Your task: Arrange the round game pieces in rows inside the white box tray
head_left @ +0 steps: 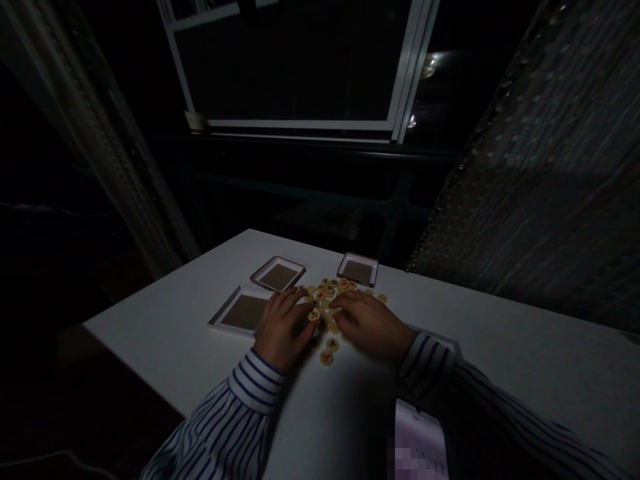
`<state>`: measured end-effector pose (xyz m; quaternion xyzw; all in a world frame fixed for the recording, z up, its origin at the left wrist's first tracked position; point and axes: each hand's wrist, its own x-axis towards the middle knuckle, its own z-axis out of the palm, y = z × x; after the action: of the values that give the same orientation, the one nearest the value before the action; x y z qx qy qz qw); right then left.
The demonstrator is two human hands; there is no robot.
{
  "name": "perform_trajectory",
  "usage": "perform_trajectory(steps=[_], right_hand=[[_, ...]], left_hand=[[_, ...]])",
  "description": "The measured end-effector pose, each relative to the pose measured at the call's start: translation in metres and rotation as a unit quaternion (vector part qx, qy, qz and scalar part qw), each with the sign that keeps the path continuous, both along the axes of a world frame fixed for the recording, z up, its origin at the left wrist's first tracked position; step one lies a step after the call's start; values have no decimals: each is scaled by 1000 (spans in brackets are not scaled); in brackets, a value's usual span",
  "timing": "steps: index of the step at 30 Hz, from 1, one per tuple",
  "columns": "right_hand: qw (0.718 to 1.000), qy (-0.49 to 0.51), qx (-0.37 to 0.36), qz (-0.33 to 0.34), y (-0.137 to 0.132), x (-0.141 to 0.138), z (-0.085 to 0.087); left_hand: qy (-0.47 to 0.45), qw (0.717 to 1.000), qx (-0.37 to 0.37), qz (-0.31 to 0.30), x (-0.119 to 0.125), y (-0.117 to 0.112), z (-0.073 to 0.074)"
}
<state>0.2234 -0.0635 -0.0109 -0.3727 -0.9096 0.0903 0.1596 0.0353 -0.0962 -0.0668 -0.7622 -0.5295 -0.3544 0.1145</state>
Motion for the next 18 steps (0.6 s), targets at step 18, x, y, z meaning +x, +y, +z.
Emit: perform_trajectory(steps=[18], right_hand=[[996, 66, -16, -60, -11, 57, 13]], left_hand=[[-10, 998, -9, -64, 51, 0, 11]])
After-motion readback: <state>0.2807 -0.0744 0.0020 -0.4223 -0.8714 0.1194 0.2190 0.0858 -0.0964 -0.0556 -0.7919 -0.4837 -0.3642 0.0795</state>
